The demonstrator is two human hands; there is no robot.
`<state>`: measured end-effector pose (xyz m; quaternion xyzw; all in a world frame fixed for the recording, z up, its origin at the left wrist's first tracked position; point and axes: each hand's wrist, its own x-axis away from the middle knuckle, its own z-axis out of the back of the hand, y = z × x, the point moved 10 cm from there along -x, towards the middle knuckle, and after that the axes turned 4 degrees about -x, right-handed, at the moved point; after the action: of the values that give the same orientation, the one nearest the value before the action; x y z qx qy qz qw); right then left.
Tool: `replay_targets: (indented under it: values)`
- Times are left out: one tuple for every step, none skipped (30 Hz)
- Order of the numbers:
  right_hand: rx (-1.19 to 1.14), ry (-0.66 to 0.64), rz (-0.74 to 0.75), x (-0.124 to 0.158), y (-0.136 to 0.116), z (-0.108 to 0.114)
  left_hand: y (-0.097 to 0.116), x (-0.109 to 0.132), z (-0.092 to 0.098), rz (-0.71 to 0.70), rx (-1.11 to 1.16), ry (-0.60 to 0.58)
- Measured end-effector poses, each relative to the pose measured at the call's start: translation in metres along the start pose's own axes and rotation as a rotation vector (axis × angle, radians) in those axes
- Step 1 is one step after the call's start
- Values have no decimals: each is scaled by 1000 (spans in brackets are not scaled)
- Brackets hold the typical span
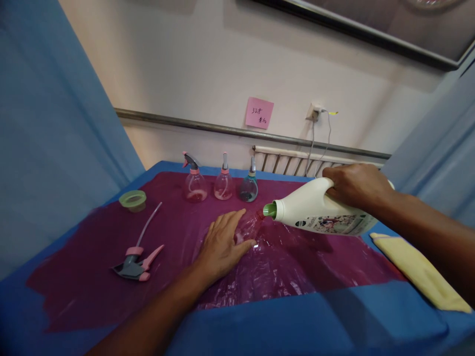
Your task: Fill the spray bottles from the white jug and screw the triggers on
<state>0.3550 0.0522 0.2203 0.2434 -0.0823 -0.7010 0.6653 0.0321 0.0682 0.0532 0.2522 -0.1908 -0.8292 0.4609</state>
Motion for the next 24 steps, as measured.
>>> replay_targets:
  values:
    - [-3,-3,2,0,0,0,0,0,0,-4,-2,3]
    - [-8,-3,3,0,0,1,0,0,0,-10,-3,6]
    - [-14,0,2,-1,0,1,1,0,0,-16,-3,7]
    - [-19,3,-2,-1,1,2,1,0,0,-21,-2,10]
    - [-23,6,-7,-1,1,3,1,0,0,-24,-1,12]
    - [-23,8,-14,-1,1,3,1,0,0,-24,0,14]
    - [-21,8,-21,0,2,4,0,0,0,-22,0,15]
    - [-16,5,-25,0,1,4,0,0,-1,-20,-1,15]
    - [-11,1,-26,0,1,4,-1,0,-1,-17,-4,17]
    - [-5,-5,-25,0,0,4,-1,0,-1,-16,-8,17]
    - [-1,-8,-22,0,0,4,-1,0,-1,-17,-12,14]
    - [2,-10,-17,0,-1,4,-1,0,-2,-18,-15,12]
    - [5,-11,-13,1,-1,5,-1,0,-1,-18,-17,10]
    - [6,-12,-9,1,-2,5,-1,0,-2,-17,-19,7]
    - [6,-14,-7,1,-2,5,-1,0,-2,-14,-20,4]
    - [6,-15,-6,1,-2,5,-1,0,-2,-9,-21,1]
    - [9,-18,-8,1,-2,6,-1,0,-1,-5,-23,0]
    - [12,-23,-9,1,-2,6,-1,0,-1,-3,-25,0]
    - [15,-28,-9,1,-3,6,-1,0,-1,-3,-26,1]
    - [19,-32,-8,1,-3,7,-1,0,-1,-5,-27,4]
    - [21,-33,-6,1,-3,7,-1,0,-1,-7,-28,8]
    - [23,-30,-1,2,-4,8,-1,0,-1,-9,-28,13]
    - [25,-24,5,2,-4,9,-1,0,-1,-11,-28,16]
    - [25,-16,12,2,-5,10,-1,0,-2,-13,-29,20]
